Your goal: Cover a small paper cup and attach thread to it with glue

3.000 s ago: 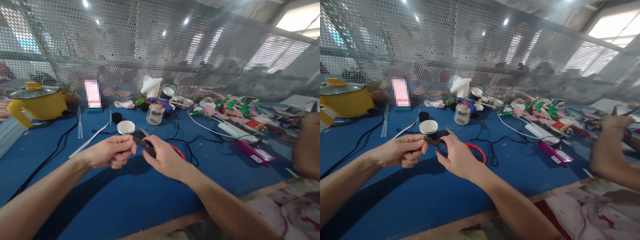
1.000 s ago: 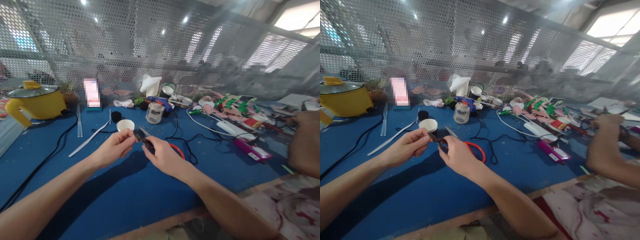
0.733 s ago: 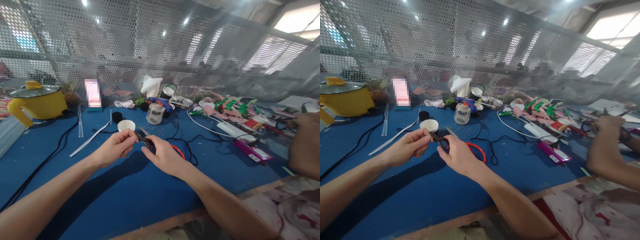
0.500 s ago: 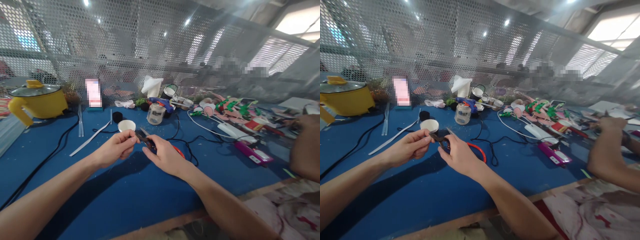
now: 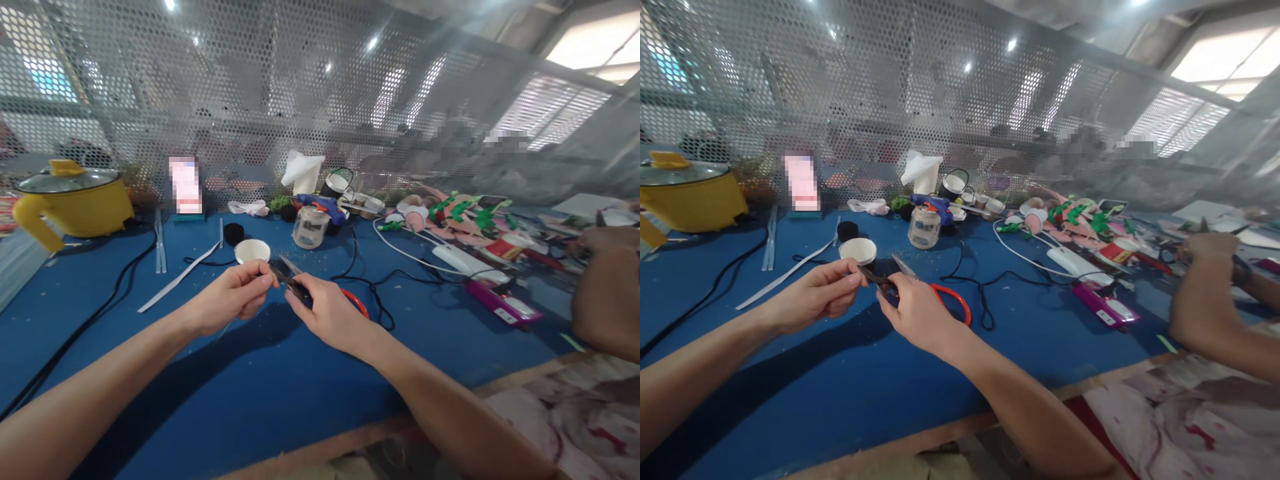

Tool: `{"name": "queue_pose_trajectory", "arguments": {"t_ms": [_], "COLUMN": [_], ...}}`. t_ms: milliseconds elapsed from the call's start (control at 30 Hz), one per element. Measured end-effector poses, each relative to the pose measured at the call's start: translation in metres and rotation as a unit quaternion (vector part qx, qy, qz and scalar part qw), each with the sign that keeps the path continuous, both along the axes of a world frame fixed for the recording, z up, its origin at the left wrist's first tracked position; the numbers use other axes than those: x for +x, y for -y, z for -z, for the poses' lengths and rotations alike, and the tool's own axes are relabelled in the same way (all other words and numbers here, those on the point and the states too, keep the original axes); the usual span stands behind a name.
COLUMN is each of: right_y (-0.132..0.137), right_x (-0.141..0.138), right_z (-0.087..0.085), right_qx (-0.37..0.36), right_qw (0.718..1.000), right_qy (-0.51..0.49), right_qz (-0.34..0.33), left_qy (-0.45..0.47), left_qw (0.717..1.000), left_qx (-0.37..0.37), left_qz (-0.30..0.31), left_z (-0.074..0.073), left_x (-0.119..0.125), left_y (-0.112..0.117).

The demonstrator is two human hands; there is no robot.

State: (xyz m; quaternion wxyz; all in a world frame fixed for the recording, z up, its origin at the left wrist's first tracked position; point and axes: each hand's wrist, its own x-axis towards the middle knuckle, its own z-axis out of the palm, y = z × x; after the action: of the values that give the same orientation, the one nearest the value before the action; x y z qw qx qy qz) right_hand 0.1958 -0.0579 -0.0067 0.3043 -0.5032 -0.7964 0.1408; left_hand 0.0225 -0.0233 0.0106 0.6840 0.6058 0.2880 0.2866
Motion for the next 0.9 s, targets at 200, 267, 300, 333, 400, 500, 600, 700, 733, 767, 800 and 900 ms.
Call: {"name": "queue_pose_trajectory", "arguments": {"t_ms": [200,267,300,333,400,500,600,700,733,767,800,900], "right_y": [0.0002,-0.0011,-0.0017,-0.002,-0.0022,-0.0018,-0.0016,-0.0015,-0.0014,-0.0013,-0.0012,-0.0013], "right_x": [0.0032,0.004,0.0043,0.0044,0.0042,0.0035,0.0028,0.0023,0.0022,0.0021,0.0021,0.002], "right_z": [-0.0038,-0.0033,-0.003,-0.0028,-0.0026,-0.0022,-0.0012,-0.0002,0.0,0.0001,0.0001,-0.0002], "right_qx": [-0.049,-0.06,-0.067,-0.074,-0.088,-0.11,-0.121,-0.119,-0.117,-0.117,-0.118,-0.122], "right_qw": [0.996,0.994,0.994,0.993,0.993,0.991,0.989,0.989,0.99,0.99,0.99,0.99], "right_qy": [-0.068,-0.085,-0.088,-0.088,-0.081,-0.074,-0.074,-0.068,-0.065,-0.064,-0.062,-0.056], "right_qz": [-0.014,-0.013,-0.013,-0.013,-0.012,-0.023,-0.042,-0.052,-0.053,-0.052,-0.051,-0.034], "left_qy": [0.012,0.014,0.016,0.018,0.025,0.038,0.05,0.053,0.052,0.051,0.05,0.046], "left_qw": [1.0,1.0,1.0,0.999,0.998,0.994,0.992,0.99,0.989,0.99,0.99,0.992], "left_qx": [0.002,-0.012,-0.024,-0.037,-0.065,-0.098,-0.119,-0.133,-0.135,-0.135,-0.132,-0.121], "left_qz": [-0.006,-0.013,-0.013,-0.012,-0.008,-0.007,-0.004,0.009,0.011,0.012,0.011,0.002], "left_z": [-0.0006,-0.001,-0.0013,-0.0017,-0.0022,-0.002,-0.001,-0.0006,-0.0005,-0.0005,-0.0005,-0.0005], "left_x": [-0.002,-0.0027,-0.0028,-0.0027,-0.0019,-0.0005,0.0001,0.0003,0.0004,0.0005,0.0006,0.0006], "left_y": [-0.0018,-0.0023,-0.0023,-0.0022,-0.0018,-0.0006,0.0004,0.0003,0.0,-0.0004,-0.0008,-0.0015]}}
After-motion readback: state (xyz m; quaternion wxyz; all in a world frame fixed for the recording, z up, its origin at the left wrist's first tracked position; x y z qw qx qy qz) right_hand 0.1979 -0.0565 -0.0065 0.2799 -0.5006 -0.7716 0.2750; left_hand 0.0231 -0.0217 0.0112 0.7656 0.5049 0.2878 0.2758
